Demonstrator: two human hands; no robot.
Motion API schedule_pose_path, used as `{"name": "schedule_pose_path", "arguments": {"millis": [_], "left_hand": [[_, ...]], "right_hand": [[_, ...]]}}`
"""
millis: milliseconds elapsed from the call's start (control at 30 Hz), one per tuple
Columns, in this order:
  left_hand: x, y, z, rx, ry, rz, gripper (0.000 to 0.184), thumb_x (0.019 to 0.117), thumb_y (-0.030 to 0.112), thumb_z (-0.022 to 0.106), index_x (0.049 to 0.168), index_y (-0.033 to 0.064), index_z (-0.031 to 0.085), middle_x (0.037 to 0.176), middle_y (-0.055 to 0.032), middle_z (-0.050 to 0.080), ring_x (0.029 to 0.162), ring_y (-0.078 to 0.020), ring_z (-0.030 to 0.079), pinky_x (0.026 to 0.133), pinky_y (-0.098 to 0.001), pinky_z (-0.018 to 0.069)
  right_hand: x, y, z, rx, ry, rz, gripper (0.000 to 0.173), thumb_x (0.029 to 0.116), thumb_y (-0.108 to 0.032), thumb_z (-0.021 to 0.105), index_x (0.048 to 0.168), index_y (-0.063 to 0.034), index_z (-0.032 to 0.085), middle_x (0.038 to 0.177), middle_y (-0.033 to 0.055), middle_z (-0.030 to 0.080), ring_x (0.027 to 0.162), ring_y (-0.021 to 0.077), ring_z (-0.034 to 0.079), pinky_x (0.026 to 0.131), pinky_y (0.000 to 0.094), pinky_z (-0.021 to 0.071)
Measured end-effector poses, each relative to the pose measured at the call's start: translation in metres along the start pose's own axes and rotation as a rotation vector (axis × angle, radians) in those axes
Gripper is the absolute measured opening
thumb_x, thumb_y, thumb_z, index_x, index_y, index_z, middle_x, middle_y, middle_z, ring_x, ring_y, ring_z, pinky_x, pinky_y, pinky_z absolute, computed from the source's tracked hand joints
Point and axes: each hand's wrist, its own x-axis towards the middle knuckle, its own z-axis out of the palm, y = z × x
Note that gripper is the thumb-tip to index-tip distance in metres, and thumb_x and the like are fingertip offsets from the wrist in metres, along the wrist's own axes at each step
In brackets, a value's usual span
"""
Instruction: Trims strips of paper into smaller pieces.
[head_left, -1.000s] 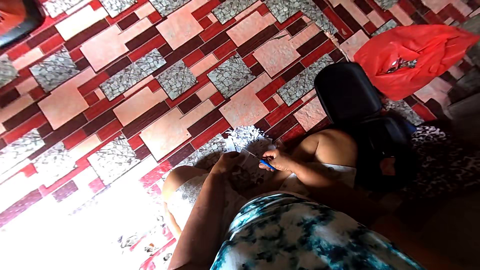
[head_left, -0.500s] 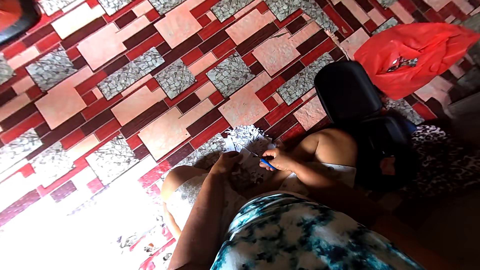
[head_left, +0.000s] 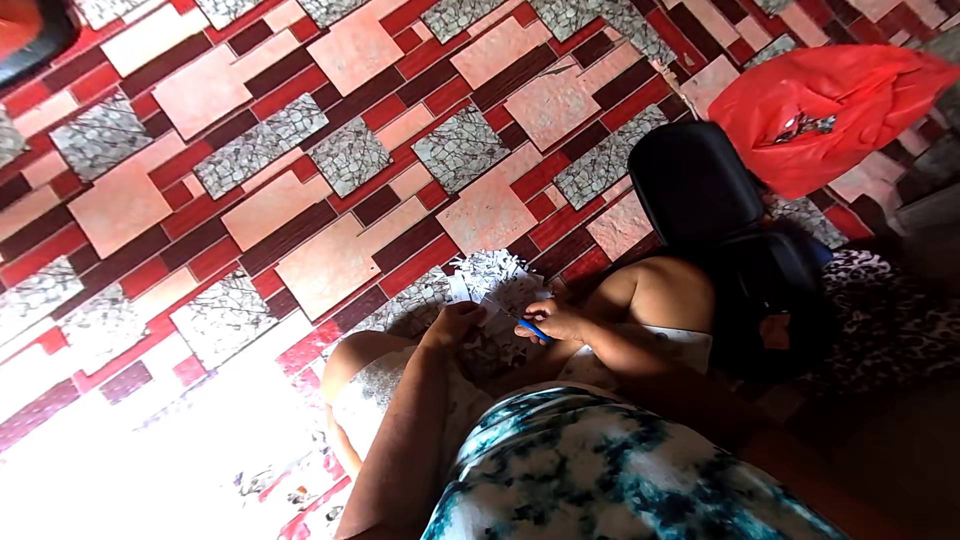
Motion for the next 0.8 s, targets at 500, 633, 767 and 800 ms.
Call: {"name": "schedule_pose_path", "arguments": {"millis": [500,633,767,800], "left_hand": [[-0.001,0.0,0.0,-0.011,0.035,0.026,0.013,0.1067,0.011,0.053,0.105,0.0002,0.061,0.073,-0.0015,0.061,0.055,-0.0051,0.055,0.052,-0.0181,0.0473],[-0.002,0.001,0.001,-0.027,0.058,0.016,0.012,0.1068,0.01,0.053,0.105,0.0003,0.06,0.073,-0.0022,0.061,0.055,-0.0055,0.056,0.052,-0.0183,0.0476],[-0.001,0.001,0.001,-0.047,0.106,0.026,0.013,0.107,0.01,0.053,0.107,-0.0012,0.059,0.074,-0.003,0.061,0.055,-0.0056,0.055,0.051,-0.0183,0.047],[-0.001,0.002,0.002,-0.047,0.116,0.028,0.014,0.1071,0.011,0.053,0.109,-0.0014,0.059,0.075,-0.0029,0.061,0.055,-0.0053,0.055,0.051,-0.0182,0.047]], "right_hand": [[0.001,0.0,0.0,-0.029,-0.002,0.015,0.032,0.1011,-0.028,0.067,0.115,0.0011,0.062,0.08,0.0005,0.062,0.065,0.0022,0.054,0.061,0.0191,0.0445],[0.0,-0.002,-0.001,0.038,0.025,0.035,0.029,0.1018,-0.028,0.065,0.112,-0.0018,0.061,0.078,-0.0006,0.063,0.062,0.0019,0.054,0.058,0.0183,0.0423],[0.0,0.0,-0.001,0.051,0.023,0.026,0.025,0.1018,-0.028,0.066,0.105,-0.0041,0.061,0.074,-0.0019,0.063,0.06,0.0013,0.054,0.055,0.0171,0.0412],[-0.001,-0.001,-0.001,0.038,0.015,0.026,0.025,0.1014,-0.028,0.066,0.103,-0.0043,0.061,0.073,-0.0021,0.063,0.059,0.0009,0.054,0.055,0.0169,0.0417]]}}
